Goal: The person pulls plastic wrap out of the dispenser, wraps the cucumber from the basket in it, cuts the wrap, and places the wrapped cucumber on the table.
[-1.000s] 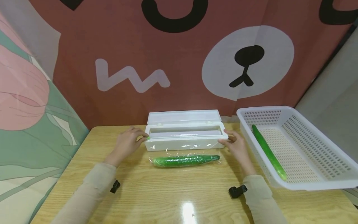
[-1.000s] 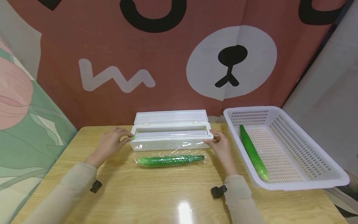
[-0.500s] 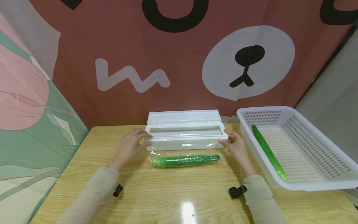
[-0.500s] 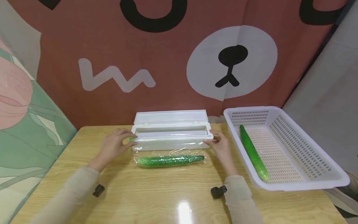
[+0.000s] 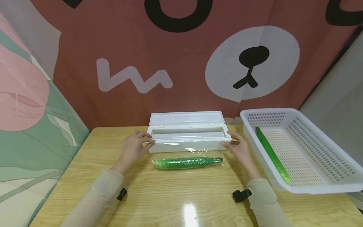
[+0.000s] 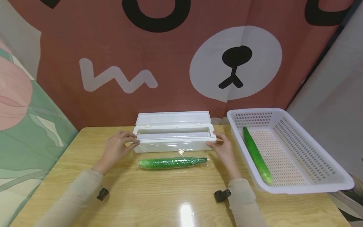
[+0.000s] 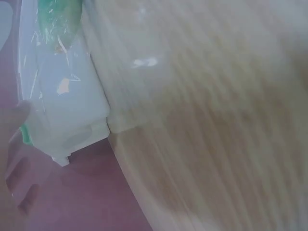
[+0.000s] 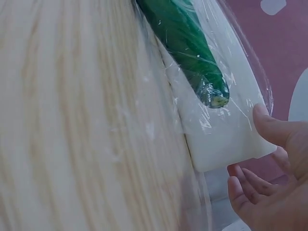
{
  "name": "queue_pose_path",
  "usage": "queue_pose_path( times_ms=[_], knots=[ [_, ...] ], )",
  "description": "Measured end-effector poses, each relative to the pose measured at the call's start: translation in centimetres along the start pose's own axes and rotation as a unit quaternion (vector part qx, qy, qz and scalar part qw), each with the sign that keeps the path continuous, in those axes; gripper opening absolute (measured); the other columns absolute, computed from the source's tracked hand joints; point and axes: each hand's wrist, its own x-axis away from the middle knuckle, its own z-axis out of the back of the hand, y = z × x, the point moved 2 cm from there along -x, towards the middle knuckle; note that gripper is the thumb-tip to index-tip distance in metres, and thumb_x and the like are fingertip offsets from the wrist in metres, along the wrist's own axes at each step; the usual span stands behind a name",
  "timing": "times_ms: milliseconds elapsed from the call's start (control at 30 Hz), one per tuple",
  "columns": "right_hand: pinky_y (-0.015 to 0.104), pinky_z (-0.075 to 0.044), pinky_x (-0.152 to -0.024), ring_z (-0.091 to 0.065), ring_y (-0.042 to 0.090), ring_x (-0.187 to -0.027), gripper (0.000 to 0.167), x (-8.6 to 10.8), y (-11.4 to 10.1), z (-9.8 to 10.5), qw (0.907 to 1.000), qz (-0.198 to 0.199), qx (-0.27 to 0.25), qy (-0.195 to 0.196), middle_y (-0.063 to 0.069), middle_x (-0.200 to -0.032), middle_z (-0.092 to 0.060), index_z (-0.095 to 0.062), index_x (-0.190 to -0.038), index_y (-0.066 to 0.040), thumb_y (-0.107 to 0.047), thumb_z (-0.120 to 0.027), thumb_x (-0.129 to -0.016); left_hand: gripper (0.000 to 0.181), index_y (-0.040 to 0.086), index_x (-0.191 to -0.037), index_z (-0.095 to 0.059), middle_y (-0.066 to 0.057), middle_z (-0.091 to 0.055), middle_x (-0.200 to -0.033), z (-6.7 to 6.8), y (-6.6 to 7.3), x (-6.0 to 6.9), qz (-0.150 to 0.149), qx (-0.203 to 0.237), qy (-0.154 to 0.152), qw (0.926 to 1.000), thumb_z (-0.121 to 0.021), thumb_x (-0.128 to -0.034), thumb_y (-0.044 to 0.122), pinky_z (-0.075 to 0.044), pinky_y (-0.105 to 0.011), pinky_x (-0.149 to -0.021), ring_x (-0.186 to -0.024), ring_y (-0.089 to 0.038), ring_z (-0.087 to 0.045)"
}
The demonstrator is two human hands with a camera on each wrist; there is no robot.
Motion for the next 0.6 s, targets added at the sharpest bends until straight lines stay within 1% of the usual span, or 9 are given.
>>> queue_pose_path(
  times_ms=[67,133,200,267,367,467,533,600],
  knots=[
    [0.022,-0.054,-0.072,-0.056,0.039,-0.113,0.061,0.1,-0.1,0.1,1.0,-0.002,0.0,-0.003,0.025,-0.142,-0.047,-0.048,-0.141,0.002,-0.007,-0.076,-0.088,0.011,0.02,-0.083,-0.08,0.004,-0.072,-0.097,0.1,0.2,0.0,-0.009,-0.005,0.015,0.9998,-0.088,-0.075,0.021,-0.05,-0.03,-0.055,-0.09,-0.018,-0.062],
    [0.018,-0.051,-0.072,-0.053,0.041,-0.115,0.063,0.2,-0.2,0.3,0.9999,0.0,0.017,0.0,0.024,-0.144,-0.044,-0.047,-0.141,0.002,-0.009,-0.077,-0.087,0.011,0.02,-0.082,-0.08,0.004,-0.072,-0.097,0.2,0.4,0.0,-0.013,-0.01,0.022,0.9996,-0.088,-0.075,0.023,-0.05,-0.03,-0.056,-0.09,-0.018,-0.062],
    [0.017,-0.049,-0.071,-0.053,0.039,-0.11,0.063,0.4,-0.3,0.5,0.9992,0.003,0.039,0.005,0.025,-0.145,-0.042,-0.047,-0.141,0.003,-0.01,-0.078,-0.087,0.011,0.019,-0.083,-0.08,0.004,-0.071,-0.095,0.3,0.7,0.1,-0.016,-0.012,0.021,0.9996,-0.088,-0.0759,0.023,-0.051,-0.03,-0.057,-0.09,-0.018,-0.062],
    [0.018,-0.046,-0.067,-0.053,0.034,-0.1,0.063,0.6,-0.5,0.6,0.9979,0.002,0.063,0.009,0.027,-0.143,-0.041,-0.047,-0.14,0.003,-0.01,-0.079,-0.086,0.011,0.019,-0.084,-0.08,0.003,-0.071,-0.094,0.5,1.0,0.2,-0.011,-0.011,0.01,0.9998,-0.087,-0.0771,0.024,-0.051,-0.03,-0.057,-0.09,-0.018,-0.061],
    [0.021,-0.042,-0.063,-0.047,0.025,-0.086,0.063,1.1,-0.8,0.8,0.9967,-0.006,0.08,0.008,0.028,-0.133,-0.041,-0.046,-0.139,0.005,-0.009,-0.078,-0.086,0.01,0.02,-0.086,-0.079,0.003,-0.072,-0.093,0.7,1.3,0.6,0.008,-0.008,-0.015,0.9998,-0.086,-0.0789,0.024,-0.051,-0.032,-0.056,-0.09,-0.018,-0.061],
    [0.023,-0.04,-0.061,-0.041,0.019,-0.082,0.064,1.7,-1.1,0.9,0.9964,-0.018,0.083,0.005,0.024,-0.122,-0.039,-0.044,-0.138,0.007,-0.009,-0.078,-0.086,0.01,0.022,-0.087,-0.079,0.003,-0.073,-0.093,1.1,1.6,1.1,0.035,0.002,-0.04,0.9986,-0.085,-0.08,0.025,-0.052,-0.035,-0.058,-0.09,-0.019,-0.062],
    [0.023,-0.039,-0.06,-0.04,0.018,-0.08,0.059,2.0,-1.4,1.0,0.9965,-0.01,0.083,0.003,0.023,-0.117,-0.041,-0.047,-0.133,0.007,-0.008,-0.078,-0.086,0.01,0.023,-0.088,-0.079,0.002,-0.073,-0.093,1.3,1.8,1.3,0.056,0.01,-0.052,0.9971,-0.085,-0.0802,0.026,-0.052,-0.037,-0.059,-0.089,-0.019,-0.063],
    [0.022,-0.04,-0.058,-0.042,0.016,-0.075,0.052,2.2,-1.6,1.0,0.9961,0.009,0.087,-0.001,0.025,-0.114,-0.046,-0.052,-0.128,0.008,-0.007,-0.078,-0.086,0.009,0.024,-0.089,-0.079,0.003,-0.072,-0.091,1.5,1.9,1.6,0.075,0.02,-0.064,0.9949,-0.084,-0.0812,0.026,-0.051,-0.038,-0.058,-0.087,-0.019,-0.063]
  ],
)
